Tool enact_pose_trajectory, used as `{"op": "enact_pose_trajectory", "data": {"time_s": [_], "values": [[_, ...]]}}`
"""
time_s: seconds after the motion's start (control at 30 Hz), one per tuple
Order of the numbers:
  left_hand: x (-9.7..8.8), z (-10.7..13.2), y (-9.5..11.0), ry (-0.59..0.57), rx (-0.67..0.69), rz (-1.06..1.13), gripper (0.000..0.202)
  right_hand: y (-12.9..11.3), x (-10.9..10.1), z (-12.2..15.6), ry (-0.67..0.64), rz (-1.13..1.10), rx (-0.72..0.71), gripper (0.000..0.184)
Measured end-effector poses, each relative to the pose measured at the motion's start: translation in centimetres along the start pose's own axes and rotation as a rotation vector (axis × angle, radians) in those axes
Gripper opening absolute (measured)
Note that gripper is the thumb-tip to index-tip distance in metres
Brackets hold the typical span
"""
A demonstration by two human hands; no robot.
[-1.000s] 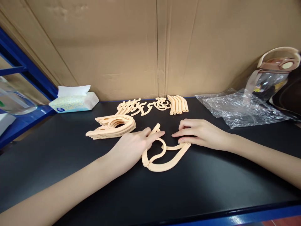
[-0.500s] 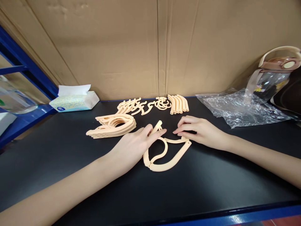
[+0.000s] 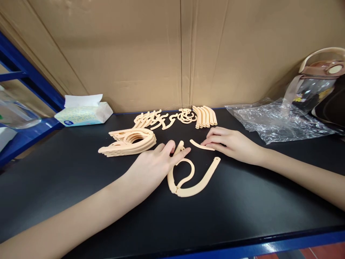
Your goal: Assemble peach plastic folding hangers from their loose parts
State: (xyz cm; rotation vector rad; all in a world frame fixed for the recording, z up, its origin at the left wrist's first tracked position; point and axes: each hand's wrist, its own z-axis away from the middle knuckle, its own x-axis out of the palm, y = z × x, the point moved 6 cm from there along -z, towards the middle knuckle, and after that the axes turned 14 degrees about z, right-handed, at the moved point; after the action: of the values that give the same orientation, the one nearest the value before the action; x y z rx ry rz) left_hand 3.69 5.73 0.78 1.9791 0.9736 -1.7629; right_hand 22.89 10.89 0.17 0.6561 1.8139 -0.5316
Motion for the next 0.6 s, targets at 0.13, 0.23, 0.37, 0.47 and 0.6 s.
{"op": "enact_pose_trajectory", "data": {"time_s": [0.13, 0.23, 0.37, 0.47, 0.6], "values": [[-1.5, -0.1, 1.1, 0.112, 0.036, 0.189, 0.051, -0.5, -0.2, 0.0, 0.036, 0.081, -0.011, 0.031], [-2.1, -0.1, 2.4, 0.117, 0.130, 0.517, 0.036, -0.6, -0.2, -0.1, 0.050, 0.086, 0.004, 0.026], [-1.5, 0.0, 3.3, -0.007, 0.156, 0.748, 0.042, -0.6, -0.3, -0.1, 0.060, 0.056, 0.042, 0.016], [-1.1, -0.1, 3.2, -0.037, 0.147, 0.765, 0.032, -0.7, -0.3, -0.2, 0.057, 0.041, 0.056, 0.009], [-1.0, -0.2, 3.0, -0.047, 0.148, 0.717, 0.010, -1.0, -0.4, -0.1, 0.094, 0.053, 0.037, 0.008]]}}
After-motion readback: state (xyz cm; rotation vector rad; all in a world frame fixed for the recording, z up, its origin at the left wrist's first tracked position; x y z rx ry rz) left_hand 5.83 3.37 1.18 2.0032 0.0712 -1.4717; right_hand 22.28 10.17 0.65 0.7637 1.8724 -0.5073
